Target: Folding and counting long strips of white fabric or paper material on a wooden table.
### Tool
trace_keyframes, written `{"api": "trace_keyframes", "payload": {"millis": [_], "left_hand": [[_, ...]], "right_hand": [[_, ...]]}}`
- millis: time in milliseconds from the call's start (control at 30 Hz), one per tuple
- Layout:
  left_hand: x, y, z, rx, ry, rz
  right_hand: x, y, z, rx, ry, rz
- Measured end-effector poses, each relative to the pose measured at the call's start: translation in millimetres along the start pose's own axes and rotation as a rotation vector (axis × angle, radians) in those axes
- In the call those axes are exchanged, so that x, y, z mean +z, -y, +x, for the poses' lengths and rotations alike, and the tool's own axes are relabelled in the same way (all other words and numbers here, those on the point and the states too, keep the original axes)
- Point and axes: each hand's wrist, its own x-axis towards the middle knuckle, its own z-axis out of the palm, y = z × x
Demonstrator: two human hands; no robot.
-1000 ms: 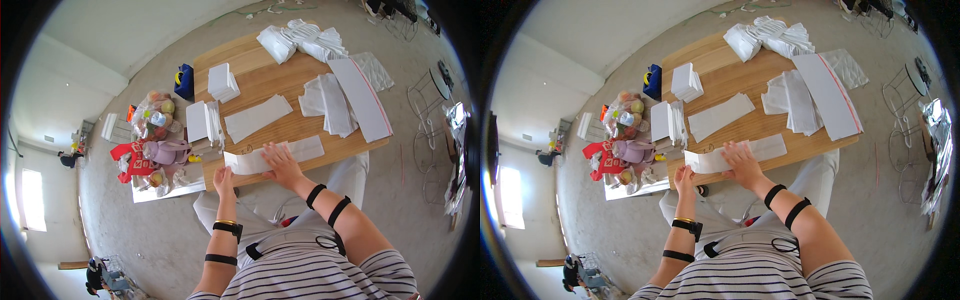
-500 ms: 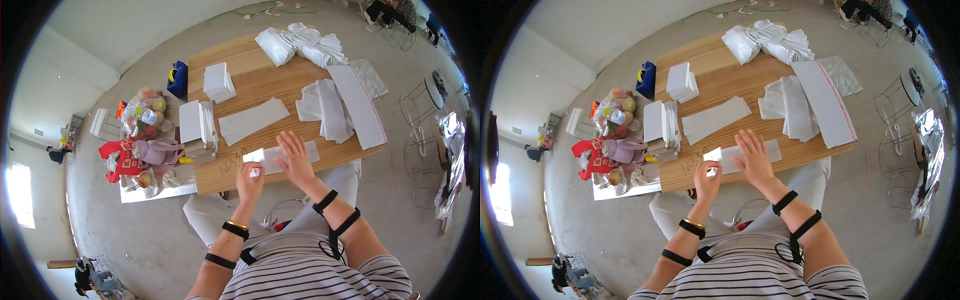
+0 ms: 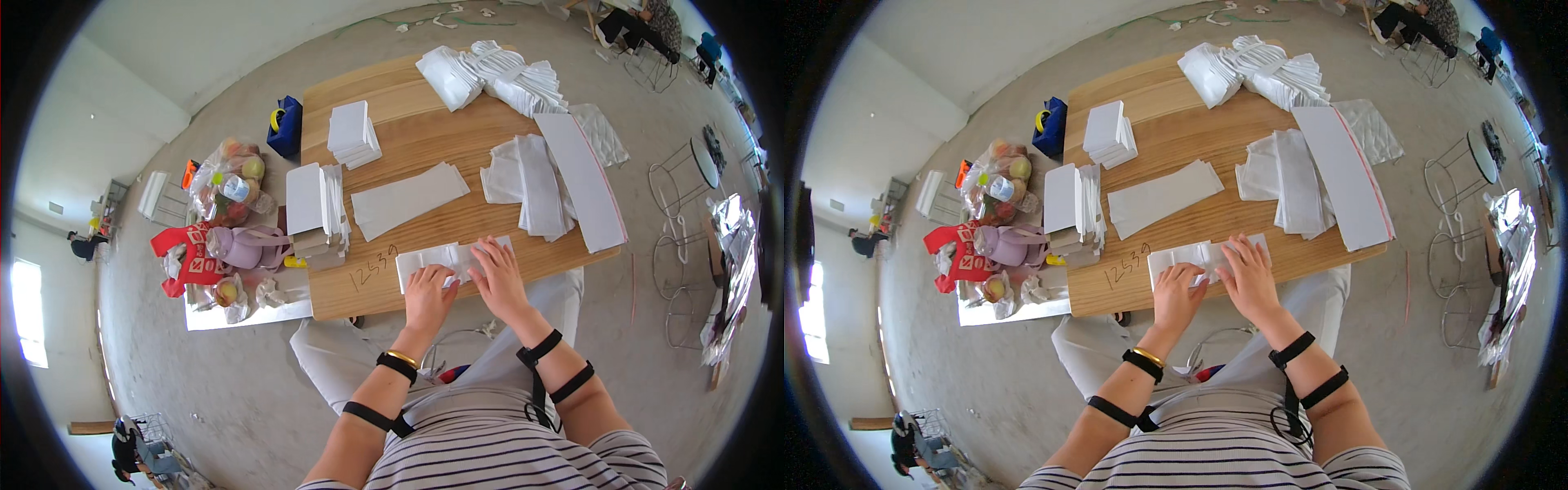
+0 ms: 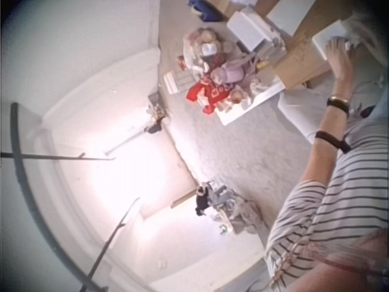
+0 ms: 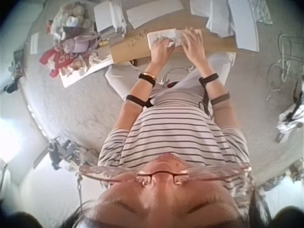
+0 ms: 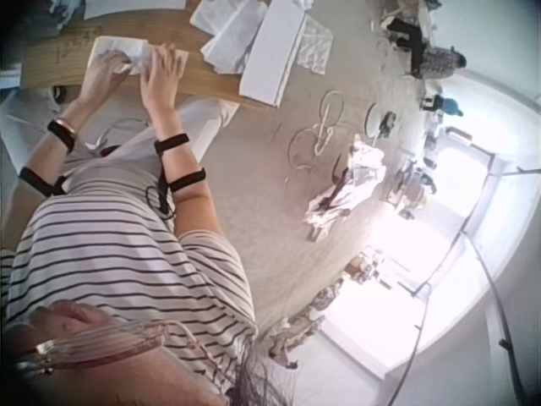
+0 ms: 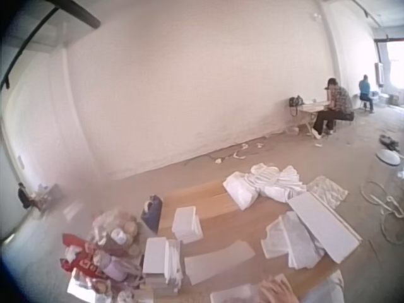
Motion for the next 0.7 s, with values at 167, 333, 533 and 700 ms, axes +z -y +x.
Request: {"api": "trace_keyframes", "payload": {"millis": [167,333,533,700], "left_hand": [[-36.8,22.6,-11.1,0.040,-0.034,-0.022],[-49.9,55.0,-24.0,-0.011,0.072,0.092],[-44.5,64.5,-40.1,0.040,0.346,0.246],[-43.0,64.8,-39.5,0.055,0.382,0.265]], "right_hand": [[5.7,12.7,4.1,-0.039,-0.047,0.050],[25.7,21.7,16.9,0.084,-0.065,0.082],[41.4,31.0,31.0,0.215,0.002,-0.048],[48.1,24.0,28.3,0.226,-0.025,0.007]]}}
